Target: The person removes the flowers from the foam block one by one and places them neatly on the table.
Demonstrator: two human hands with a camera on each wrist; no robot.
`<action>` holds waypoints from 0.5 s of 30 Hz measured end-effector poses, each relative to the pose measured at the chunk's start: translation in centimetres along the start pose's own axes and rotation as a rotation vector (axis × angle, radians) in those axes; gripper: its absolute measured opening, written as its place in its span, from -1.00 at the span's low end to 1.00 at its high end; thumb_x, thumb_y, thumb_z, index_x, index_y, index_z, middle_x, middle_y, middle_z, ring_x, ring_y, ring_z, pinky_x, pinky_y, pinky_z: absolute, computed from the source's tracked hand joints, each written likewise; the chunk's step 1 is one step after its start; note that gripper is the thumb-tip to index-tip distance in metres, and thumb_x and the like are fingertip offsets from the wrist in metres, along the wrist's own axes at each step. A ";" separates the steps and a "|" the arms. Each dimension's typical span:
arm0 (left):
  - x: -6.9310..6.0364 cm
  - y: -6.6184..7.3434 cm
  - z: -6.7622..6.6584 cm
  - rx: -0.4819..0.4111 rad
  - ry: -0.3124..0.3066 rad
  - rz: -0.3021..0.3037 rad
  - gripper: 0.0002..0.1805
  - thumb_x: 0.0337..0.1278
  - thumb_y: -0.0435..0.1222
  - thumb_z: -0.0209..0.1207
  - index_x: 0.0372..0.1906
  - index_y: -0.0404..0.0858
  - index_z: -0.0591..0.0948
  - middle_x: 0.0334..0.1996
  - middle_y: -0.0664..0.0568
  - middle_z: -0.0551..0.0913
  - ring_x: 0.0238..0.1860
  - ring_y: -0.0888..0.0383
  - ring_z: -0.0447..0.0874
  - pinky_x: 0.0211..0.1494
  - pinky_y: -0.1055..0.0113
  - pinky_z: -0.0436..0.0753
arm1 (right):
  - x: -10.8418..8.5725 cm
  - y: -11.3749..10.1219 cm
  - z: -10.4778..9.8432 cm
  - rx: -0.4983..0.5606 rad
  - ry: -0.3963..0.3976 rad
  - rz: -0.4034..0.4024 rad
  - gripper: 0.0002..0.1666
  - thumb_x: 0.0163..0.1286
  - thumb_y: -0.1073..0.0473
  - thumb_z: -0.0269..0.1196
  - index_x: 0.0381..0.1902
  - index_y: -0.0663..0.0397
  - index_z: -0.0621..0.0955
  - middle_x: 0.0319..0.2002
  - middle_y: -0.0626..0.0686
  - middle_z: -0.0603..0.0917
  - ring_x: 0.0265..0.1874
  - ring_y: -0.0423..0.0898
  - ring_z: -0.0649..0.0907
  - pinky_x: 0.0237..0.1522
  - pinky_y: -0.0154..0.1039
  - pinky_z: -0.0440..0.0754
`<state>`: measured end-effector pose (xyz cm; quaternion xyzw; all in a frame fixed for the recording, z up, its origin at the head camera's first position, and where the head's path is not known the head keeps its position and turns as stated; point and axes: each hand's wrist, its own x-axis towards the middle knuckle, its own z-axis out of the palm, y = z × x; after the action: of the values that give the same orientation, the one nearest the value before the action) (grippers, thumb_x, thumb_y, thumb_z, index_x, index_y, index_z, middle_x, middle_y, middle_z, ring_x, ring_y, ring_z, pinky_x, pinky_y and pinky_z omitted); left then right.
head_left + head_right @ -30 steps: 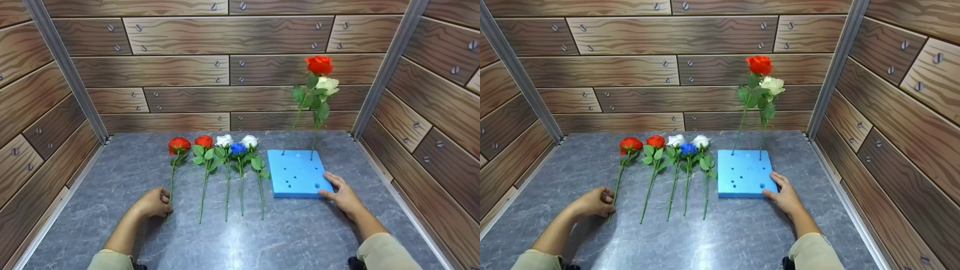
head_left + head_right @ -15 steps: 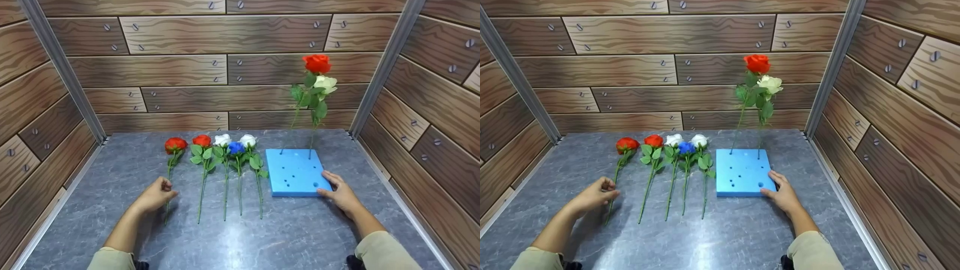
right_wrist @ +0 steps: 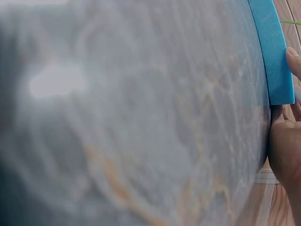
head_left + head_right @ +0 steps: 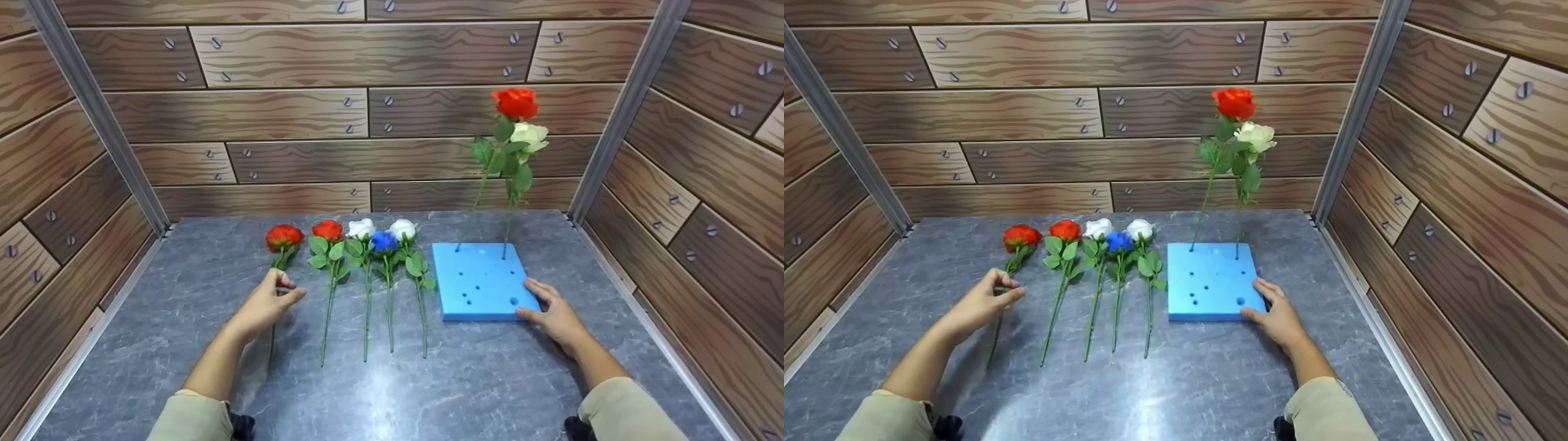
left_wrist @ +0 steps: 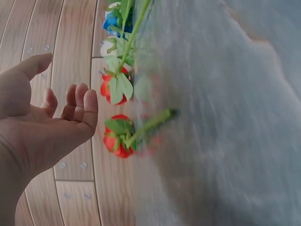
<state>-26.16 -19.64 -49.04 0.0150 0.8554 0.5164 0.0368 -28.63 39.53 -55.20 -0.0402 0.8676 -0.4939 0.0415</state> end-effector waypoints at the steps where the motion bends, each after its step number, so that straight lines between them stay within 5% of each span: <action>1: 0.2 0.2 0.1 0.000 -0.001 0.008 -0.64 0.55 -0.14 0.31 0.00 -0.22 0.37 0.16 -0.15 0.55 0.17 -0.05 0.65 0.01 0.31 0.61 | 0.0 0.0 0.0 0.000 -0.002 -0.001 0.03 0.50 0.09 0.46 0.72 0.21 0.20 0.75 0.30 0.03 0.76 0.36 -0.03 0.77 0.31 0.04; 15: 2.3 2.7 3.6 -0.079 -0.038 0.072 -0.68 0.57 -0.20 0.28 0.13 -0.22 0.41 0.18 -0.15 0.54 0.16 -0.03 0.66 0.09 0.21 0.69 | 0.0 0.1 0.0 -0.024 0.011 -0.011 0.03 0.51 0.05 0.45 0.72 0.21 0.20 0.75 0.30 0.05 0.76 0.34 0.03 0.76 0.25 0.08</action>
<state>-28.17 -15.11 -48.44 0.0541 0.8323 0.5506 0.0348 -28.62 39.55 -55.31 -0.0428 0.8734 -0.4839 0.0337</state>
